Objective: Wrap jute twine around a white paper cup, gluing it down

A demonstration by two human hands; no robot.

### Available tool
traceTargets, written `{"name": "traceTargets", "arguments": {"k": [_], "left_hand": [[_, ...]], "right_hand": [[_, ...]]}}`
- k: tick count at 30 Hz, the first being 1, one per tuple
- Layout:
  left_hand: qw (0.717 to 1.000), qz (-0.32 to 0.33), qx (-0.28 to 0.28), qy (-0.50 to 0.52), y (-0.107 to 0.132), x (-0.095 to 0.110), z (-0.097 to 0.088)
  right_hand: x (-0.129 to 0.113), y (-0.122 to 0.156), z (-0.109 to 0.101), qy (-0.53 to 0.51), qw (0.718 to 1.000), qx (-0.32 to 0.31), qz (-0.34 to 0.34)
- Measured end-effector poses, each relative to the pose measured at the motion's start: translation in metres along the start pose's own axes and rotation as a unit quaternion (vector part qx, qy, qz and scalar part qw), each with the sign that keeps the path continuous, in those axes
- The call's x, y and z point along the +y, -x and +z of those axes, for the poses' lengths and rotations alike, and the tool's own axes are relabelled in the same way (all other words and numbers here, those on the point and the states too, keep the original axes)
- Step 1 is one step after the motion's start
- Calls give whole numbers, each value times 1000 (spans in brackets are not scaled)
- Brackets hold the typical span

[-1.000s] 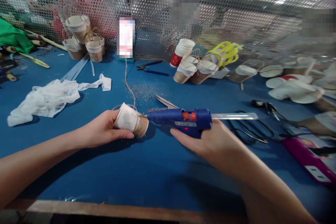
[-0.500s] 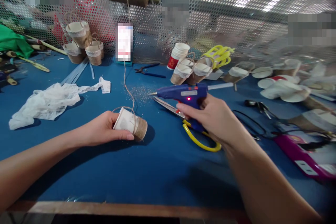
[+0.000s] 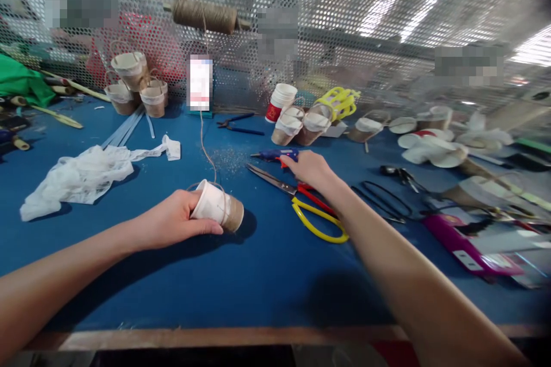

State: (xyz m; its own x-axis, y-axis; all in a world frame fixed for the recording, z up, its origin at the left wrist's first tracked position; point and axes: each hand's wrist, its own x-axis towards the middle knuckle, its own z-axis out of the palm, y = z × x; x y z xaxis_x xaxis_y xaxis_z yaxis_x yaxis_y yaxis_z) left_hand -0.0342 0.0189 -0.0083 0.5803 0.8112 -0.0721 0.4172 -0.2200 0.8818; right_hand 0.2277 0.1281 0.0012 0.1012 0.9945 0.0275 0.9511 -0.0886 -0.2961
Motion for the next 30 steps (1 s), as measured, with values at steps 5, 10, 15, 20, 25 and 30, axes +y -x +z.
{"name": "traceTargets", "arguments": {"k": [5, 10, 15, 20, 25, 30], "left_hand": [[993, 93, 16, -73, 2, 2, 0], [971, 195, 13, -139, 4, 4, 5], [967, 213, -14, -137, 5, 5, 7], [995, 96, -17, 25, 6, 8, 6], [982, -9, -30, 189, 4, 10, 7], [967, -31, -40, 251, 2, 9, 8]], "right_hand": [[-37, 39, -10, -23, 991, -11, -131], [-67, 78, 7, -329, 849, -342, -234], [-71, 88, 18, -542, 770, -313, -122], [-67, 90, -1, -584, 774, -215, -117], [-65, 96, -15, -575, 793, -136, -150], [-62, 97, -10, -542, 820, -62, -171]]}}
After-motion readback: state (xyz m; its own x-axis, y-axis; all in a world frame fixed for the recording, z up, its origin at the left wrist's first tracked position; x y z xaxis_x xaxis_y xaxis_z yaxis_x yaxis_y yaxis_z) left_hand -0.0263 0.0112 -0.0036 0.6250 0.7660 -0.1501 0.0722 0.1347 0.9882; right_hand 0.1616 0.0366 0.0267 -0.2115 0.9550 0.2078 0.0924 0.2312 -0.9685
